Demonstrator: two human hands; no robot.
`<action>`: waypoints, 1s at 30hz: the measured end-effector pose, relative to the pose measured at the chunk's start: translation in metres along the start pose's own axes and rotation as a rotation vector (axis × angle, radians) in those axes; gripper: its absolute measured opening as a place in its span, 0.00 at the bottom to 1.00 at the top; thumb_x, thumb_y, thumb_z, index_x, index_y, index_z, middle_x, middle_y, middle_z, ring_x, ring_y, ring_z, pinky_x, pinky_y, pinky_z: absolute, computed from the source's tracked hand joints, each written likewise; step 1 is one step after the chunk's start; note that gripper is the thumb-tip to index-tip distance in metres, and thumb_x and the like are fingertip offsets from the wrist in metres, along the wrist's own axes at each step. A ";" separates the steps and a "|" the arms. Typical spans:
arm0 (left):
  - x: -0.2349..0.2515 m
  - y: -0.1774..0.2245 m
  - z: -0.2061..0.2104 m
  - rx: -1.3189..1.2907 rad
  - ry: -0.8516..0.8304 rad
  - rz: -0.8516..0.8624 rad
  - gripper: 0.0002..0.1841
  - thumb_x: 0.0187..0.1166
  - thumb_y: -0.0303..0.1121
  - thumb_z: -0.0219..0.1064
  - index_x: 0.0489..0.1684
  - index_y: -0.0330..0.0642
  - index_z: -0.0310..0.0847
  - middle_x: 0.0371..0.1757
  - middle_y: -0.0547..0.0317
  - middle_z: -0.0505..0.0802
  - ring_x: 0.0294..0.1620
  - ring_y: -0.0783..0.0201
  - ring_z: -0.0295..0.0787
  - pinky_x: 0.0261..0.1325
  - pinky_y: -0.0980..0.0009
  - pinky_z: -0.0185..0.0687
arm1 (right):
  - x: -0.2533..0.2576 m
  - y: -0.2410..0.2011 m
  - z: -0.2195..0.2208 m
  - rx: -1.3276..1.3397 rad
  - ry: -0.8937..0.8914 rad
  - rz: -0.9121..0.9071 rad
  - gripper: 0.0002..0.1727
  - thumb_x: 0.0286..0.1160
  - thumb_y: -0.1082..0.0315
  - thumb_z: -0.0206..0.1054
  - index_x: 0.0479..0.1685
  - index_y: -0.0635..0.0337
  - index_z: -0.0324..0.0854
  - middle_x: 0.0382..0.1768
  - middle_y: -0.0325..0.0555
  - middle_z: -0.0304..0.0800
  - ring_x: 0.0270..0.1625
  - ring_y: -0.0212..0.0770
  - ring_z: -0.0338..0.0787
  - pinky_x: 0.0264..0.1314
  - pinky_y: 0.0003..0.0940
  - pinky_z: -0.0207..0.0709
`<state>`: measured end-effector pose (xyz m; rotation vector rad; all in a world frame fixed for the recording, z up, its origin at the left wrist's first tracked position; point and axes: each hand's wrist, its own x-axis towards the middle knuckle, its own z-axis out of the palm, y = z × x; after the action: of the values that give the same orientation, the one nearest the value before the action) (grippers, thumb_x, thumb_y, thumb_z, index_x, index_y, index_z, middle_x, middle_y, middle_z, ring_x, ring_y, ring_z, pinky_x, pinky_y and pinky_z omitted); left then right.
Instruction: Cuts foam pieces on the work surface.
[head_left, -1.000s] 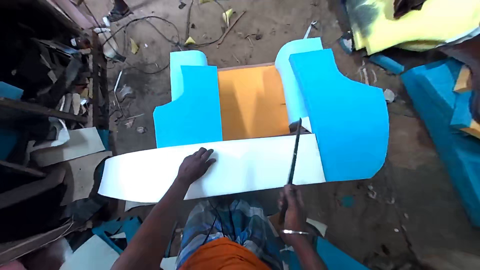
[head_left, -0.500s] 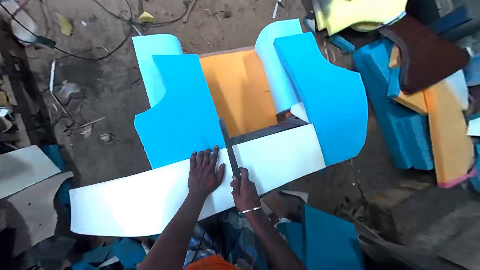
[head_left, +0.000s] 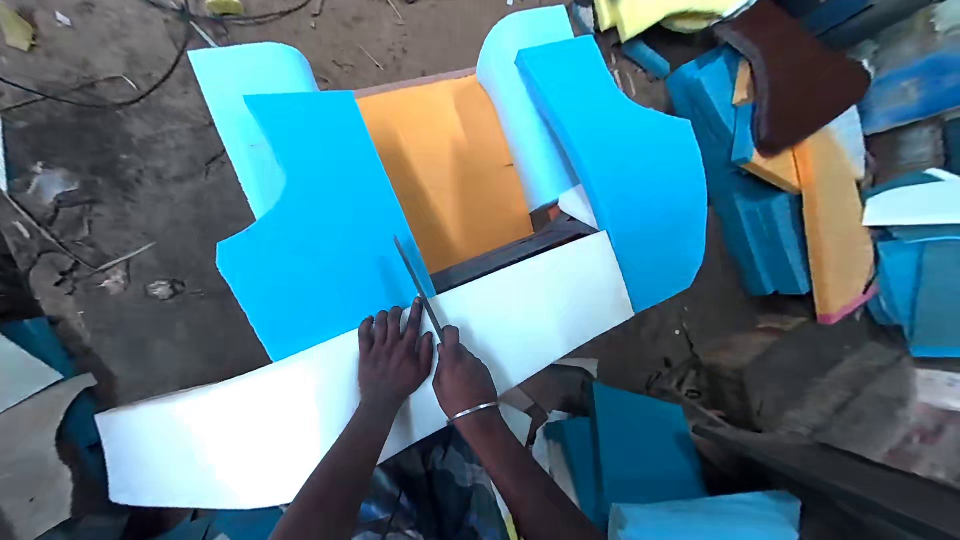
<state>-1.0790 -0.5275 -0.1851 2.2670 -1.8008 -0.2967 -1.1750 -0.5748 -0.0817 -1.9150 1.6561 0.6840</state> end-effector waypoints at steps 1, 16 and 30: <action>0.000 0.000 0.000 -0.003 0.000 0.002 0.32 0.87 0.56 0.39 0.90 0.63 0.64 0.75 0.50 0.82 0.79 0.49 0.74 0.85 0.45 0.52 | -0.001 -0.002 -0.001 0.006 -0.014 0.006 0.25 0.93 0.59 0.50 0.84 0.55 0.62 0.48 0.56 0.91 0.47 0.56 0.95 0.48 0.50 0.87; 0.002 0.005 -0.011 0.037 -0.072 -0.015 0.35 0.87 0.59 0.35 0.87 0.56 0.68 0.76 0.43 0.82 0.78 0.40 0.74 0.83 0.37 0.53 | -0.008 0.010 -0.009 0.055 -0.078 -0.094 0.34 0.83 0.67 0.59 0.87 0.61 0.52 0.54 0.63 0.90 0.56 0.61 0.93 0.54 0.58 0.86; -0.001 0.013 -0.007 0.121 0.020 -0.023 0.35 0.87 0.59 0.35 0.84 0.52 0.71 0.75 0.43 0.81 0.78 0.40 0.74 0.83 0.36 0.53 | -0.054 0.048 0.035 0.013 0.042 -0.136 0.44 0.72 0.75 0.66 0.89 0.60 0.46 0.51 0.60 0.90 0.54 0.59 0.94 0.52 0.56 0.87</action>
<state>-1.0894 -0.5291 -0.1741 2.3638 -1.8302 -0.1724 -1.2314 -0.5176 -0.0737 -2.0242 1.5340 0.5819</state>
